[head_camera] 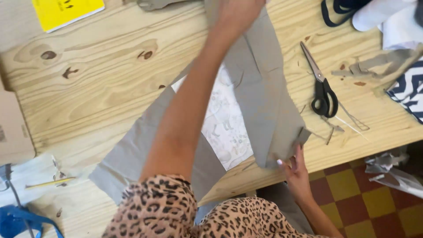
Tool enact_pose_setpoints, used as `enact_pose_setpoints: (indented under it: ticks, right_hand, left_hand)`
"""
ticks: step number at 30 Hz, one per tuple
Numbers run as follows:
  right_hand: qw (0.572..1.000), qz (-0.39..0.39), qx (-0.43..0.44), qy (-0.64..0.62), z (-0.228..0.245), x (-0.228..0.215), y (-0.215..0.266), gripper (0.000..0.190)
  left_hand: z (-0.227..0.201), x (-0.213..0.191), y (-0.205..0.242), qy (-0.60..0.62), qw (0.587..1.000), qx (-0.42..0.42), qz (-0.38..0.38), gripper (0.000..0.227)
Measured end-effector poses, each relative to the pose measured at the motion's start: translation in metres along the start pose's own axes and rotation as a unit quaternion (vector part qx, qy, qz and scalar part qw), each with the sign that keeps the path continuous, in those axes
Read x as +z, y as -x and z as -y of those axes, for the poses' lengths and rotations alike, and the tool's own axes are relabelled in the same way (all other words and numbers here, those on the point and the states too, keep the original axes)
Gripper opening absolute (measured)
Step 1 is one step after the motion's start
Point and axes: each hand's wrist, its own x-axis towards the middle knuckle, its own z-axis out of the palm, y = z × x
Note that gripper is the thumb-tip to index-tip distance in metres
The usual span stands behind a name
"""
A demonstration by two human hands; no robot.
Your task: The person folds and aligns a piece of gray fabric on a wooden table, then uses scissors to cut the fabric along a pattern. The person also handles a white patterned paper and pins the fabric to the paper before cutting.
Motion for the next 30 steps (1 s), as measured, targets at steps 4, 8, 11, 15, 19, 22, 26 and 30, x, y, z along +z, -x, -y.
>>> enact_pose_setpoints:
  ticks: [4, 8, 11, 15, 19, 22, 26, 30]
  right_hand:
    - [0.999, -0.031, -0.010, -0.031, -0.004, -0.009, -0.001, 0.076]
    - [0.983, -0.112, -0.049, -0.141, 0.007, -0.021, -0.025, 0.042]
    - [0.990, -0.097, -0.039, -0.093, -0.017, -0.052, -0.077, 0.027]
    - [0.993, -0.081, -0.075, -0.033, -0.019, -0.087, -0.084, 0.023]
    - [0.998, -0.005, -0.017, 0.068, -0.023, -0.124, -0.080, 0.026]
    - [0.949, -0.012, -0.106, 0.298, -0.027, -0.153, -0.134, 0.025]
    - [0.910, 0.017, -0.268, 0.317, 0.053, -0.153, -0.166, 0.018]
    - [0.858, 0.057, -0.316, 0.400, 0.069, -0.143, -0.223, 0.051]
  left_hand:
    - [0.002, 0.073, 0.137, 0.129, 0.977, -0.169, -0.006, 0.060]
    - [-0.049, 0.045, 0.250, 0.273, 0.913, -0.303, 0.003, 0.066]
    - [-0.076, 0.046, 0.306, 0.392, 0.820, -0.417, -0.011, 0.070]
    - [-0.104, 0.055, 0.341, 0.359, 0.808, -0.467, 0.002, 0.074]
    - [-0.120, 0.081, 0.359, 0.279, 0.811, -0.502, 0.105, 0.077]
    - [-0.139, 0.084, 0.370, 0.255, 0.816, -0.508, 0.104, 0.070]
    - [-0.166, 0.107, 0.384, 0.225, 0.794, -0.564, 0.018, 0.055]
    - [-0.204, 0.117, 0.396, 0.267, 0.746, -0.605, -0.083, 0.043]
